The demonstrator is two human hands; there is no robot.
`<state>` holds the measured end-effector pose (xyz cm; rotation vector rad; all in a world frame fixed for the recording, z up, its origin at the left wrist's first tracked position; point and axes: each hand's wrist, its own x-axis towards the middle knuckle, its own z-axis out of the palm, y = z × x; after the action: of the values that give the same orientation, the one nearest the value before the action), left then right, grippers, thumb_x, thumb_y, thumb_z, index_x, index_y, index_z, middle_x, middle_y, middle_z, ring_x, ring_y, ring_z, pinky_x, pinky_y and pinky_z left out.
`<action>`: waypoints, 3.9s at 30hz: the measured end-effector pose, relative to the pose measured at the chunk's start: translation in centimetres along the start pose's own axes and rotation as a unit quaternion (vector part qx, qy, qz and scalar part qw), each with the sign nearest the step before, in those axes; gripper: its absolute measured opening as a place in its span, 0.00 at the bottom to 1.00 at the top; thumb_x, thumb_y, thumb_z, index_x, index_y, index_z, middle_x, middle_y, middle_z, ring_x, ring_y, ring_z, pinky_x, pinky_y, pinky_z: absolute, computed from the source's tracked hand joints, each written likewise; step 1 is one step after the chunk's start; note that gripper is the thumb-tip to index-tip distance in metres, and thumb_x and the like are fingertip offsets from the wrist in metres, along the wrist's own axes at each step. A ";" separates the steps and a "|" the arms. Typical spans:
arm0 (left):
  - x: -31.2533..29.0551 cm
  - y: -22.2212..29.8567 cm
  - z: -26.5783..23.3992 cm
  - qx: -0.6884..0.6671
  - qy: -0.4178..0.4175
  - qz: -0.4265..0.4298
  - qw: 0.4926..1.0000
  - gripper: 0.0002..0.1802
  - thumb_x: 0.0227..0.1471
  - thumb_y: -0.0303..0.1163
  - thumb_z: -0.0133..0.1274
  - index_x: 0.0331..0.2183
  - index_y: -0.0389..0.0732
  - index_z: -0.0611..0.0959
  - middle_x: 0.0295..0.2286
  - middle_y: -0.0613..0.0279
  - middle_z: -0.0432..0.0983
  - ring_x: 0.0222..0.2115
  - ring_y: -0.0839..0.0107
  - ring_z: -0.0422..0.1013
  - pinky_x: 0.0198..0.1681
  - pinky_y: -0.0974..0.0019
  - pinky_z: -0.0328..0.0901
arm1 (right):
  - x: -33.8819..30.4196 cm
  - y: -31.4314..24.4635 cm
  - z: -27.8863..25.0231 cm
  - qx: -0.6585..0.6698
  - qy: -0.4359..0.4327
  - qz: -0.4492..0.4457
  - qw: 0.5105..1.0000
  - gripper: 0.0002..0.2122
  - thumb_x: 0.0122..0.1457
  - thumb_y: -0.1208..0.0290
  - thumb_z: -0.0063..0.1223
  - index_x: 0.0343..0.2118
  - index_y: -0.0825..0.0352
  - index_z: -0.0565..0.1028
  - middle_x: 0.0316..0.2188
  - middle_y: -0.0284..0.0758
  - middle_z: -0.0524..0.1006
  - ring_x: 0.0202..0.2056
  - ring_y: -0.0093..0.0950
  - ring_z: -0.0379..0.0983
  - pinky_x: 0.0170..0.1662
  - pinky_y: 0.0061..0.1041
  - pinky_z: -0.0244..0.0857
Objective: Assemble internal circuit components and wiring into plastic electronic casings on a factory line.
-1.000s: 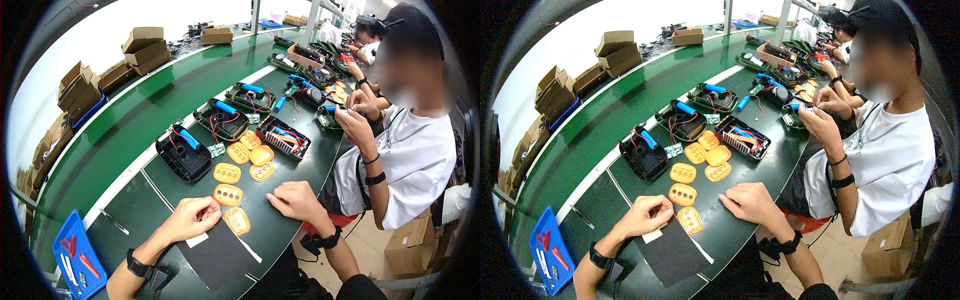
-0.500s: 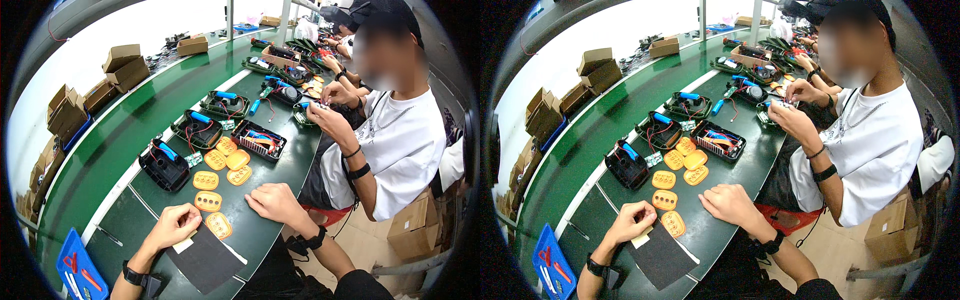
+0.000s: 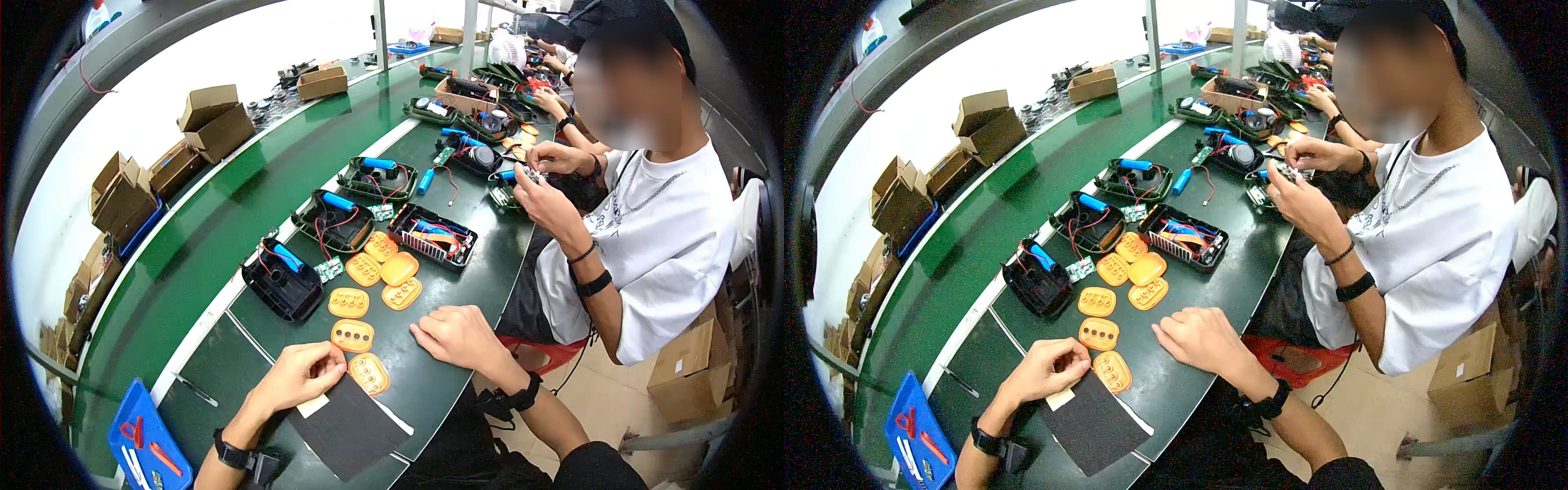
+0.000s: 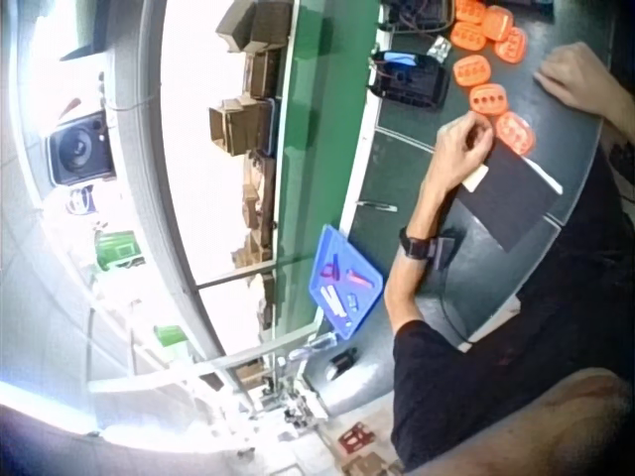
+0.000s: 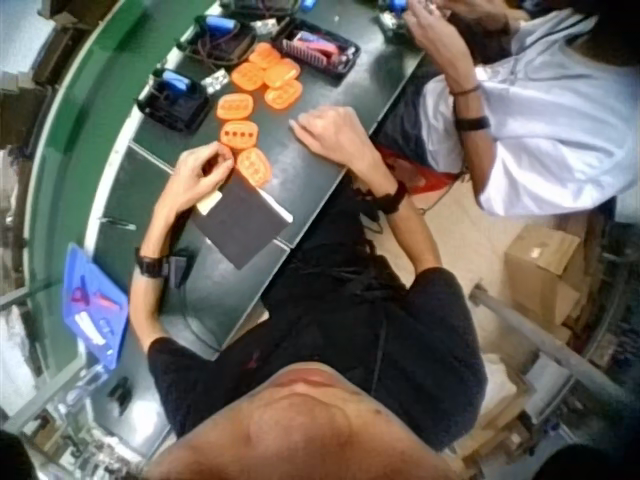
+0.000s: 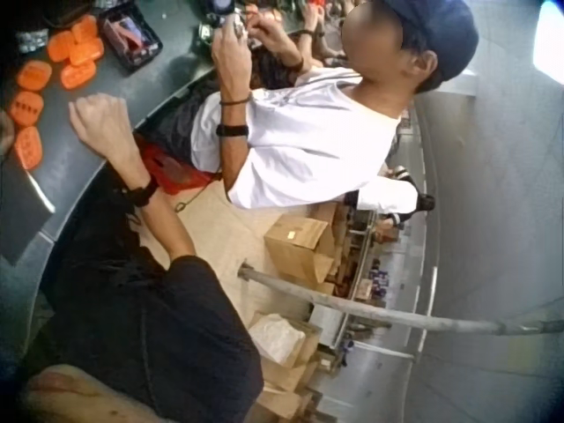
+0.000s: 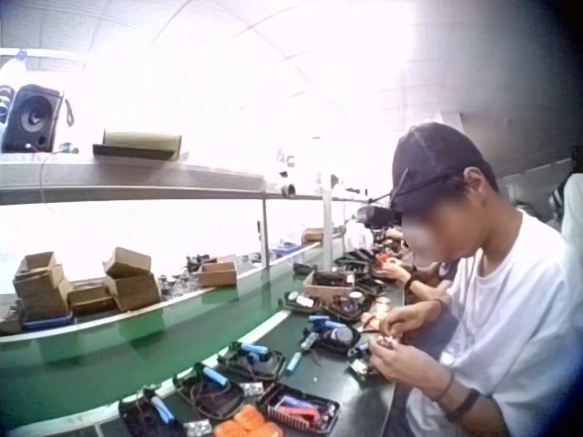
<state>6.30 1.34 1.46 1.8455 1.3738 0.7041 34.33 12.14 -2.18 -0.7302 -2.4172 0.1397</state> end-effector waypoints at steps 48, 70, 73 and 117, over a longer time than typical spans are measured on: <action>33.0 13.7 -11.6 0.492 0.100 0.304 0.810 0.56 0.23 0.39 0.69 0.59 0.41 0.68 0.48 0.46 0.66 0.50 0.49 0.65 0.56 0.52 0.60 | 0.3 0.4 0.1 0.060 0.006 0.035 0.998 0.16 0.57 0.66 0.58 0.15 0.64 0.70 0.13 0.36 0.72 0.17 0.35 0.73 0.19 0.35 0.65; -19.1 1.5 -8.8 0.266 0.119 -0.123 0.949 0.54 0.26 0.44 0.70 0.57 0.37 0.70 0.48 0.47 0.67 0.48 0.49 0.69 0.51 0.56 0.65 | 3.8 -15.0 1.3 0.235 -0.215 -0.292 0.902 0.14 0.52 0.72 0.61 0.43 0.62 0.78 0.49 0.37 0.74 0.48 0.35 0.71 0.47 0.34 0.66; -17.9 0.8 -9.1 0.288 0.120 -0.092 0.946 0.54 0.26 0.44 0.69 0.57 0.37 0.69 0.48 0.46 0.67 0.48 0.49 0.68 0.52 0.55 0.64 | 3.1 -17.9 2.9 0.197 -0.233 -0.316 0.898 0.14 0.56 0.63 0.60 0.45 0.60 0.77 0.51 0.39 0.71 0.52 0.36 0.67 0.50 0.36 0.63; -9.9 -0.2 3.4 0.106 0.168 0.098 0.975 0.18 0.44 0.31 0.65 0.37 0.37 0.78 0.38 0.56 0.71 0.39 0.57 0.69 0.41 0.58 0.68 | -1.6 -14.9 1.5 0.138 -0.129 -0.011 0.982 0.16 0.46 0.75 0.68 0.39 0.68 0.77 0.39 0.38 0.73 0.37 0.36 0.73 0.35 0.32 0.70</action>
<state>5.95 -8.86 -0.81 2.1226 1.5403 1.0437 27.56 -1.23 -0.30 -0.5860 -2.5741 0.5817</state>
